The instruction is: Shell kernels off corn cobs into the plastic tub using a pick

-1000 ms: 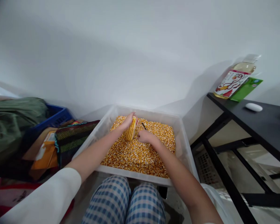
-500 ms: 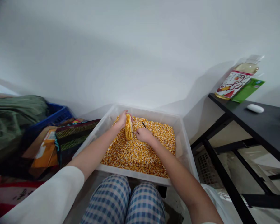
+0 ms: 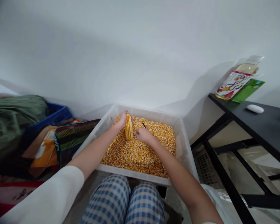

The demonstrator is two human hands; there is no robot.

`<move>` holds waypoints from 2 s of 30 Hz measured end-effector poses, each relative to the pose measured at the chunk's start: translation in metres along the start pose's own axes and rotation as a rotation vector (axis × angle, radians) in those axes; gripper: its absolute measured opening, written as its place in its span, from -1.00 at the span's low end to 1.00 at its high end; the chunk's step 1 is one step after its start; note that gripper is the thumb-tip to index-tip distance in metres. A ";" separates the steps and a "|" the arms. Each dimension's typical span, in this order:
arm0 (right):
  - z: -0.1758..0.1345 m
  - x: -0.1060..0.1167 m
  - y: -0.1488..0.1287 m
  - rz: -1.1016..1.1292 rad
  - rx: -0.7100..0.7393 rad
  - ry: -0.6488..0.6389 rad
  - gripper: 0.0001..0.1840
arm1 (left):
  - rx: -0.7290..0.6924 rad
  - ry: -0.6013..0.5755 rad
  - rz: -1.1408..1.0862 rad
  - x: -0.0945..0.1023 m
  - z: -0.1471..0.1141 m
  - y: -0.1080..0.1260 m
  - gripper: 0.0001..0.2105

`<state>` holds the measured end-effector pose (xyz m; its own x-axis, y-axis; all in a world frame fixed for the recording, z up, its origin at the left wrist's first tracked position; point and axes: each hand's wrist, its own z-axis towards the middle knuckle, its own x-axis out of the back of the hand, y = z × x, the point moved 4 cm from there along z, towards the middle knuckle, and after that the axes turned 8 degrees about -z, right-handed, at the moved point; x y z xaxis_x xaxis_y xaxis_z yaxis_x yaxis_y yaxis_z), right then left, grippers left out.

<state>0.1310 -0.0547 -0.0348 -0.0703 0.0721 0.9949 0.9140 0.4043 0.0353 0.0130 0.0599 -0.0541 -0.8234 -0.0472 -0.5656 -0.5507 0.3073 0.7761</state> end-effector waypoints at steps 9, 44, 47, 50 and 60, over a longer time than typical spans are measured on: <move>-0.001 0.000 0.000 0.015 -0.009 0.000 -0.59 | -0.006 -0.004 -0.004 0.001 0.002 -0.001 -0.63; -0.001 -0.001 0.000 0.012 -0.044 0.008 -0.59 | -0.018 -0.023 0.002 -0.003 -0.002 0.001 -0.61; 0.000 -0.001 0.001 0.000 -0.054 0.013 -0.58 | -0.009 -0.044 -0.003 -0.004 -0.001 0.000 -0.62; -0.001 0.001 0.000 0.014 -0.009 0.002 -0.59 | 0.000 -0.064 -0.022 -0.004 0.000 -0.002 -0.63; -0.001 -0.001 -0.002 0.041 -0.016 0.008 -0.60 | 0.001 -0.030 -0.015 -0.002 0.000 -0.002 -0.63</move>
<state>0.1299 -0.0564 -0.0358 -0.0293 0.0814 0.9963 0.9222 0.3866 -0.0045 0.0161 0.0599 -0.0543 -0.8105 -0.0230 -0.5853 -0.5628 0.3079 0.7671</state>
